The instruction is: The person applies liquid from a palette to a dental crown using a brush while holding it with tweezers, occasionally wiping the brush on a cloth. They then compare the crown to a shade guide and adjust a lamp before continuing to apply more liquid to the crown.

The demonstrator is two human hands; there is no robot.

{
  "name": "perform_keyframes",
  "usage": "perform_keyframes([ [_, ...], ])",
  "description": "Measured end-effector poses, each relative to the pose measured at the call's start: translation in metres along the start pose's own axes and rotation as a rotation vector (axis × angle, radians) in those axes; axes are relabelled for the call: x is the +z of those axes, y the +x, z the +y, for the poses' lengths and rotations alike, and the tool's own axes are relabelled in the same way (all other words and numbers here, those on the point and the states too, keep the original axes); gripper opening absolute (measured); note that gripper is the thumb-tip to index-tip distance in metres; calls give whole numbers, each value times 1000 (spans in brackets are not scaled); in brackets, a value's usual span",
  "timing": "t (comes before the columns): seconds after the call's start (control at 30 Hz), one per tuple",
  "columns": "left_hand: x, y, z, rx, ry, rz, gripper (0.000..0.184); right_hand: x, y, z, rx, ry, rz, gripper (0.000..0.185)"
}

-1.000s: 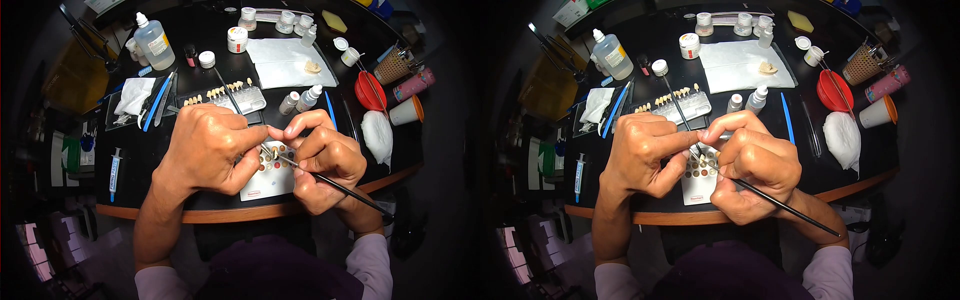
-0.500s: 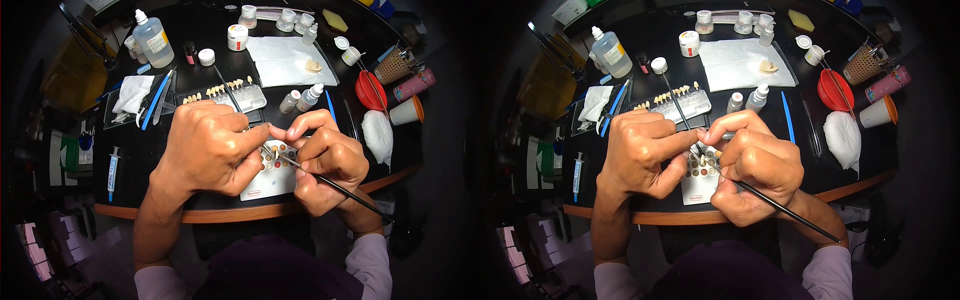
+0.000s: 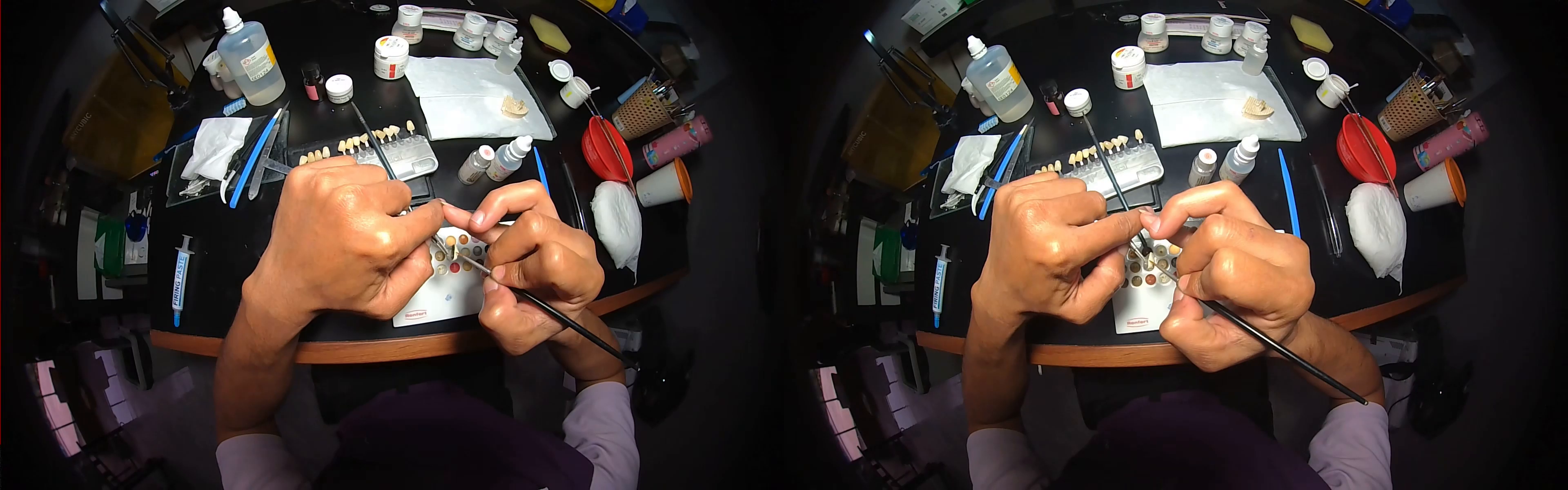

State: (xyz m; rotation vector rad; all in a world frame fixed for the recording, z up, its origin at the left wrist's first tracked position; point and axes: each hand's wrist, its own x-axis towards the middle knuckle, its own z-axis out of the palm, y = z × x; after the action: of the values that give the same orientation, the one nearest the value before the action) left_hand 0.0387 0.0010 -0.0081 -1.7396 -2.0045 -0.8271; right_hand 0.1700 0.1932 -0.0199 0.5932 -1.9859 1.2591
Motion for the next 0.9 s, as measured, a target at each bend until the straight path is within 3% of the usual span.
perform_keyframes([
  [0.9,-1,0,0,7,-23,15,34,-2,2,-2,-7,19,-25,19],
])
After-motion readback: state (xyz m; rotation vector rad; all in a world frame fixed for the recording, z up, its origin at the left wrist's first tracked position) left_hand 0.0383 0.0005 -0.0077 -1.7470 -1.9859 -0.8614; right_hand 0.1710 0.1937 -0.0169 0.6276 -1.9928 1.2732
